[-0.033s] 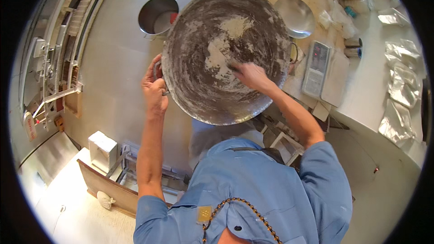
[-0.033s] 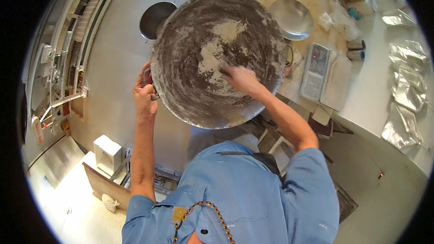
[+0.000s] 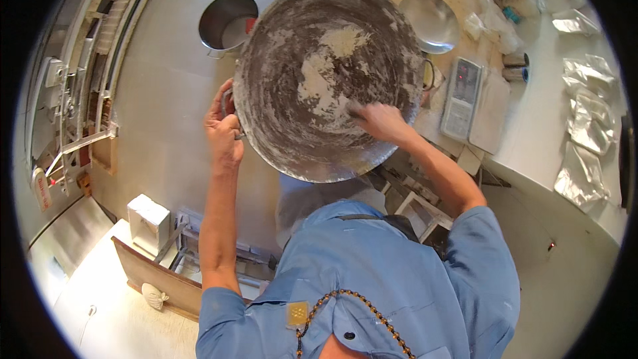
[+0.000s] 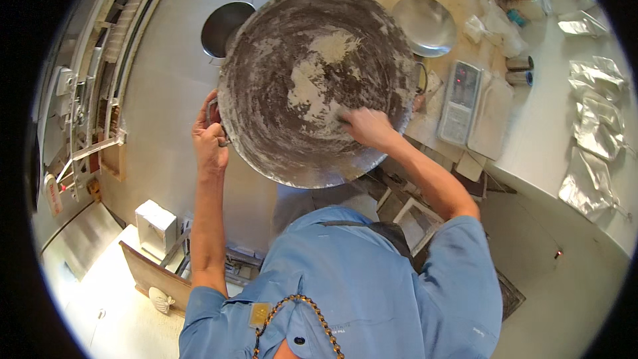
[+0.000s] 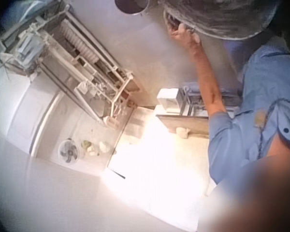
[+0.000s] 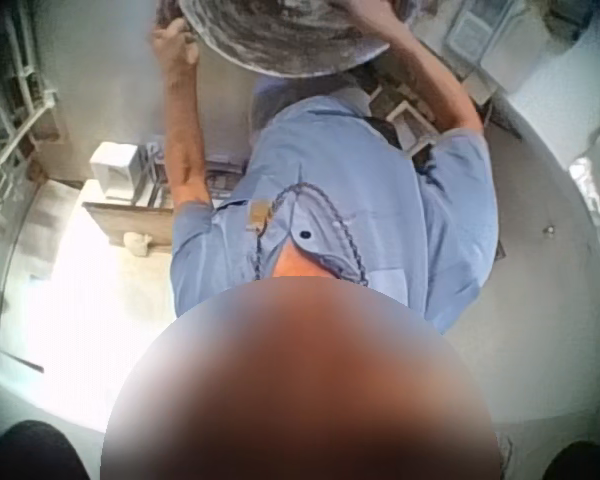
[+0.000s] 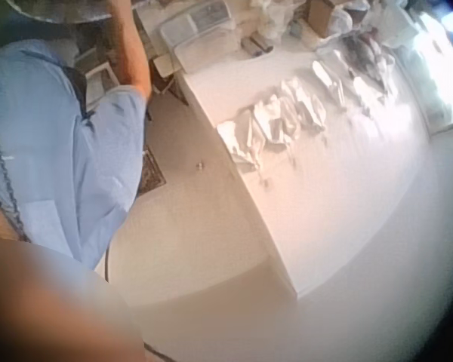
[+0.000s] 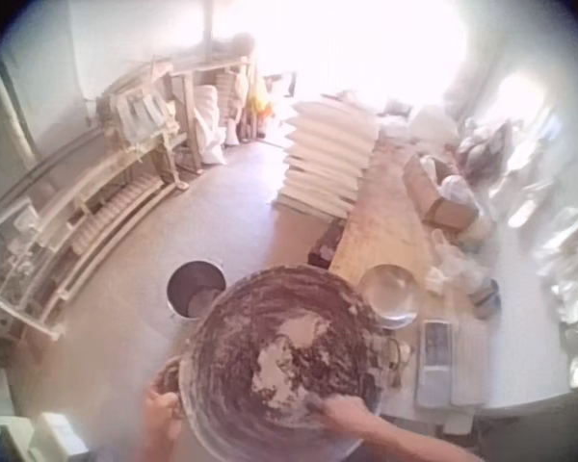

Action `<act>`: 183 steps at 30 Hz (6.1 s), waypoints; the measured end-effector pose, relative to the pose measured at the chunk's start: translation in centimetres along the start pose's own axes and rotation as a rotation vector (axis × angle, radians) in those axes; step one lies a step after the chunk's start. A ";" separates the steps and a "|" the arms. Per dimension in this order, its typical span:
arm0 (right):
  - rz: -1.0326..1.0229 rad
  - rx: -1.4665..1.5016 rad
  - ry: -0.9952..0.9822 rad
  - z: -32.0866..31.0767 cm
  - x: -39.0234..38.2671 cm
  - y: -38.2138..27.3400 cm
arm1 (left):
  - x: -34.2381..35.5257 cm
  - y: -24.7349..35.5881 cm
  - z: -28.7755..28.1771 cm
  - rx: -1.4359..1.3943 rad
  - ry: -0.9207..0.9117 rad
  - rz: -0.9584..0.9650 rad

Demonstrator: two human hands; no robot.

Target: The person scrapes residue from a large metal bowl and places it into a hopper. They then use a brush to clean the interior of the hopper and its metal grate, removing accumulated debris.

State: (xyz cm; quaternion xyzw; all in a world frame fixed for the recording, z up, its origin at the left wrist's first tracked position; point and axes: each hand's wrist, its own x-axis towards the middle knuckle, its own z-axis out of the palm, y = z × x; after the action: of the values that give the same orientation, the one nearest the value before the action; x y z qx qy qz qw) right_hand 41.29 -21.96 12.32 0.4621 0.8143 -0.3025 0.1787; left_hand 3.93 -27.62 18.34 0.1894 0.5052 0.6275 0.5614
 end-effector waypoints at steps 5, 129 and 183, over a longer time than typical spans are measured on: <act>0.038 -0.298 -0.104 4.5 -9.7 6.2 | 0.9 -1.3 -0.8 -0.030 0.088 0.014; 0.914 0.665 1.276 7.9 -2.8 22.3 | 16.9 -10.3 2.8 1.069 -0.184 0.356; 1.120 0.456 2.752 16.8 -66.3 -19.6 | -20.7 -12.8 22.4 0.627 -1.280 0.064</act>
State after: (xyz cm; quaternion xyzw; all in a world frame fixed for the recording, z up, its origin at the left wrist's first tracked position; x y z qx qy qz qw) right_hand 58.41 -83.35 43.93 0.6372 0.0009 0.3449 -0.6892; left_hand 34.71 -38.49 23.67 0.6878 0.2274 0.2344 0.6482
